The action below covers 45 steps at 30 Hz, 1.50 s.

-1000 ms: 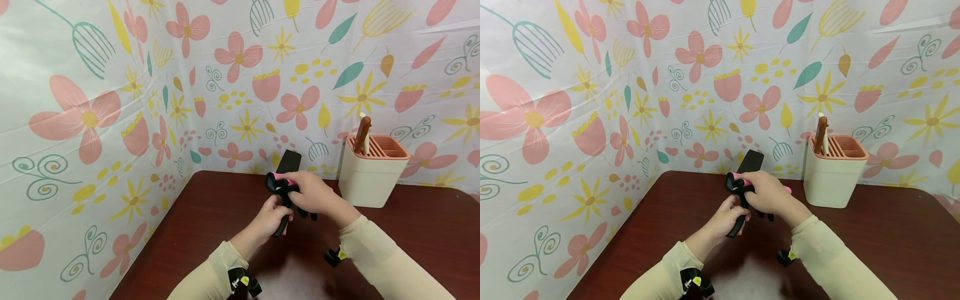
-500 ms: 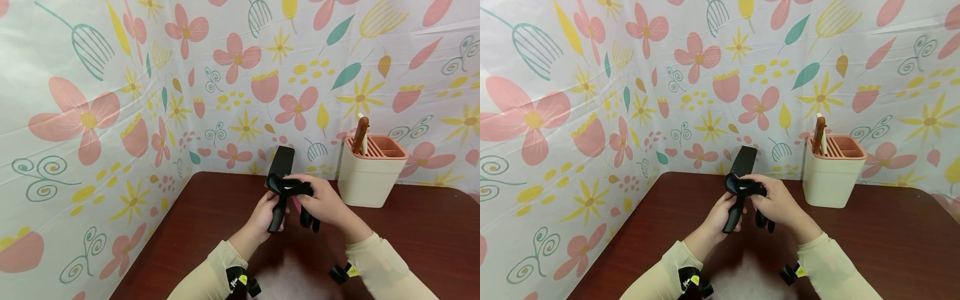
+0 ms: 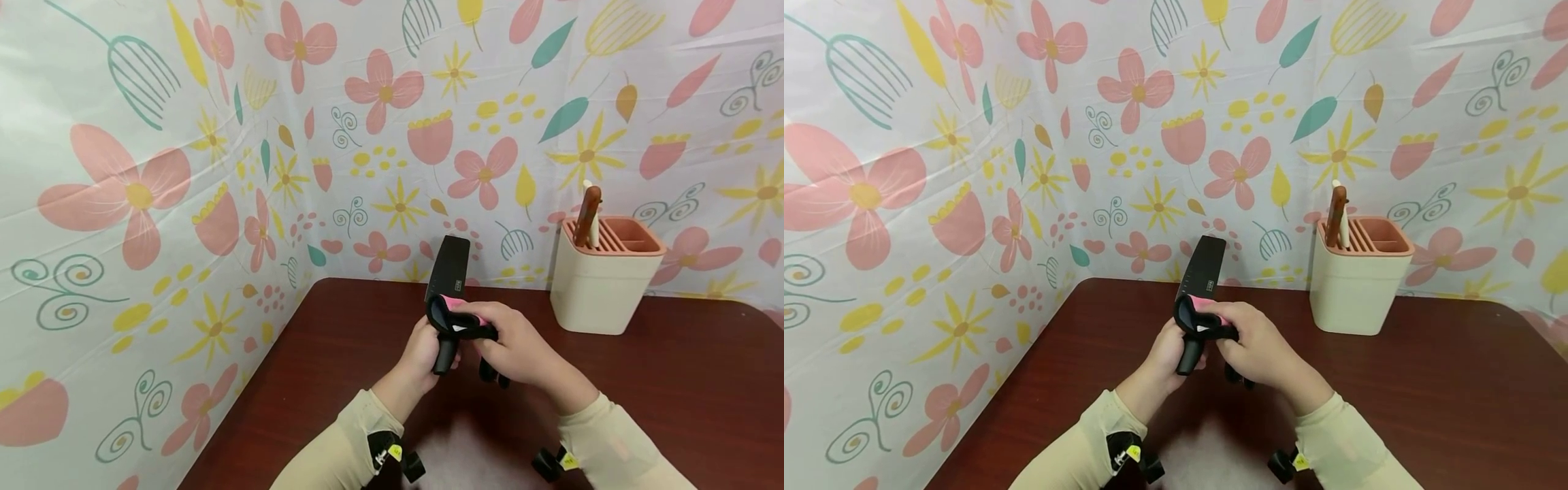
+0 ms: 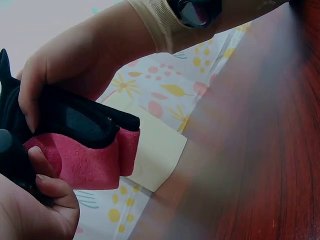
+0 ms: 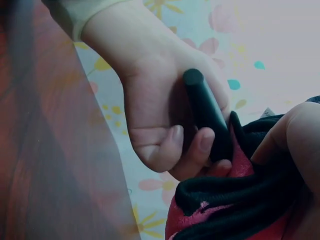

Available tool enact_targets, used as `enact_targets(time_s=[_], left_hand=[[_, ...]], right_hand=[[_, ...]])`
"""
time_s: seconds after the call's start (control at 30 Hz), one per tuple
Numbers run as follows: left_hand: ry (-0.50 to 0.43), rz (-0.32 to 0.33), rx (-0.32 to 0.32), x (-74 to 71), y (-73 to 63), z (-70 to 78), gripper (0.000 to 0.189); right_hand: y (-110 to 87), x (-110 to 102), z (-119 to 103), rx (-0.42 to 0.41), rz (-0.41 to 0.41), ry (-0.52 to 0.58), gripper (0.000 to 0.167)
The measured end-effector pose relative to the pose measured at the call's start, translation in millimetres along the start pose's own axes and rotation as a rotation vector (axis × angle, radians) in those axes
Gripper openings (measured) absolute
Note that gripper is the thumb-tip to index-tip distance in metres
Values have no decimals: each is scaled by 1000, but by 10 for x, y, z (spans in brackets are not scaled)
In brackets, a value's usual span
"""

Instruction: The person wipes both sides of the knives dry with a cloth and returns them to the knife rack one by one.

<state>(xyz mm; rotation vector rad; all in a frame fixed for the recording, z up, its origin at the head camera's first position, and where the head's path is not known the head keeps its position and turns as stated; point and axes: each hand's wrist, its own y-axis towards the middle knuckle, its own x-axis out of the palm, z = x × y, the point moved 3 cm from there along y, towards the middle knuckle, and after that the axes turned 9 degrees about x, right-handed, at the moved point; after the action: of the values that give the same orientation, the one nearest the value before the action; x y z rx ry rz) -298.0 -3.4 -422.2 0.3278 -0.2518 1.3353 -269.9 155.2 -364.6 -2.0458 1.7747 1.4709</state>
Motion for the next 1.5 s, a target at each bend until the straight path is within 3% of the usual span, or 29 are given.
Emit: enact_targets(time_s=[0.4, 0.6, 0.73, 1.1, 1.2, 1.33, 1.4, 1.5], left_hand=[[20, -19, 38, 5, 33, -8, 27], [-53, 42, 51, -25, 14, 12, 38], [-104, 43, 28, -24, 10, 39, 33], [13, 78, 5, -60, 35, 50, 31], [30, 60, 17, -60, 43, 37, 31], [38, 29, 43, -42, 51, 19, 32], [27, 19, 58, -30, 54, 4, 33], [28, 3, 70, -16, 60, -29, 33]], right_hand=[[-144, -5, -152, -164, 18, -40, 52], [-201, -4, -255, -212, -60, -44, 57], [-227, 13, -309, -222, -144, -6, 62], [-268, 35, -404, -301, -261, 91, 64], [-262, -5, -426, -285, -317, 129, 60], [-236, -128, -405, -205, -391, 241, 52], [-215, -203, -368, -155, -369, 271, 51], [-185, -285, -288, -110, -259, 226, 56]])
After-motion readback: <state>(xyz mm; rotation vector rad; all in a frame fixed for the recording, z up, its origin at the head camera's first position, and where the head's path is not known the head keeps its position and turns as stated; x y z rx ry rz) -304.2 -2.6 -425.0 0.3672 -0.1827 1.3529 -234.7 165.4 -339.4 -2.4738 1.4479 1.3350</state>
